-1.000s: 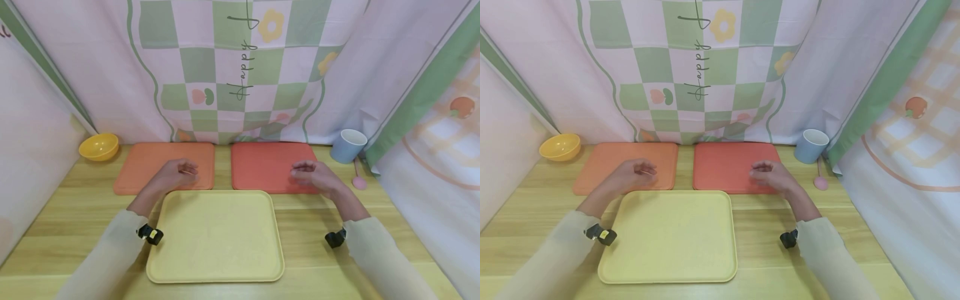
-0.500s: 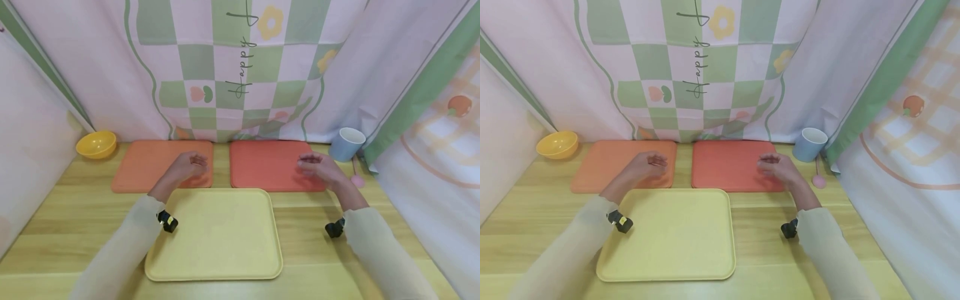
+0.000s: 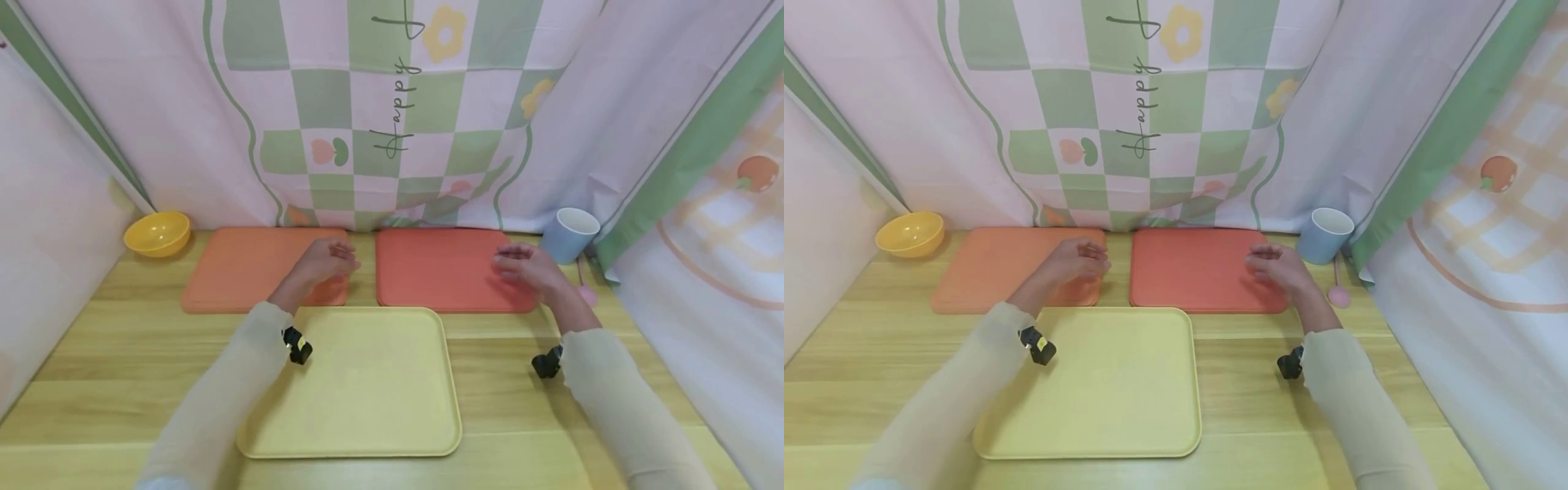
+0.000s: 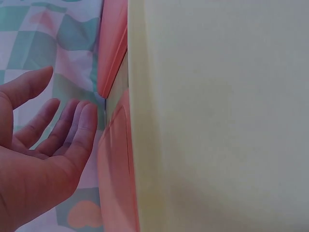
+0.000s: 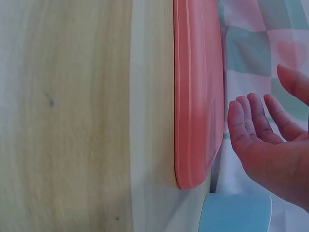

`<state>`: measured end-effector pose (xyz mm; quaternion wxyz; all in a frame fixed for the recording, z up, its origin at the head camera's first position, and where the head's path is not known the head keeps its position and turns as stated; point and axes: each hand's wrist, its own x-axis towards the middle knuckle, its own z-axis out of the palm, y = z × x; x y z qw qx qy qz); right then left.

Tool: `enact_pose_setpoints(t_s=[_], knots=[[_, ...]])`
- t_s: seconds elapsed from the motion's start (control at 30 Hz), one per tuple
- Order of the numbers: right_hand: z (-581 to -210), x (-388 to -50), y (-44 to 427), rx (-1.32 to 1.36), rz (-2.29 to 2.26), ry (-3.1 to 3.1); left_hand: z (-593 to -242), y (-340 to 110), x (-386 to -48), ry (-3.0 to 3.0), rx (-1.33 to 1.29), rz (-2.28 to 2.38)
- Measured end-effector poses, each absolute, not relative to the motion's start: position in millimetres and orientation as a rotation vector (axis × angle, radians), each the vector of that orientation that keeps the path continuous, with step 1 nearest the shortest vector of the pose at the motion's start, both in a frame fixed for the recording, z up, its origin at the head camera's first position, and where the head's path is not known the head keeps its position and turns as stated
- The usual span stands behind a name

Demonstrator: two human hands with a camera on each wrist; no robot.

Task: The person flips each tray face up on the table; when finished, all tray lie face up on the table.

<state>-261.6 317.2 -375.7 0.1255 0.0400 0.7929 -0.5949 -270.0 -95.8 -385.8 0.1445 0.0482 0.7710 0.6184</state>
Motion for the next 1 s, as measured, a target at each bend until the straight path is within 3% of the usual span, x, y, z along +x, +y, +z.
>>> enact_pose_setpoints(t_s=[1.0], knots=[[-385, -282, 356, 0.239, -1.795, 2.340, -398, -51, -292, 2.063, -0.046, 1.977]])
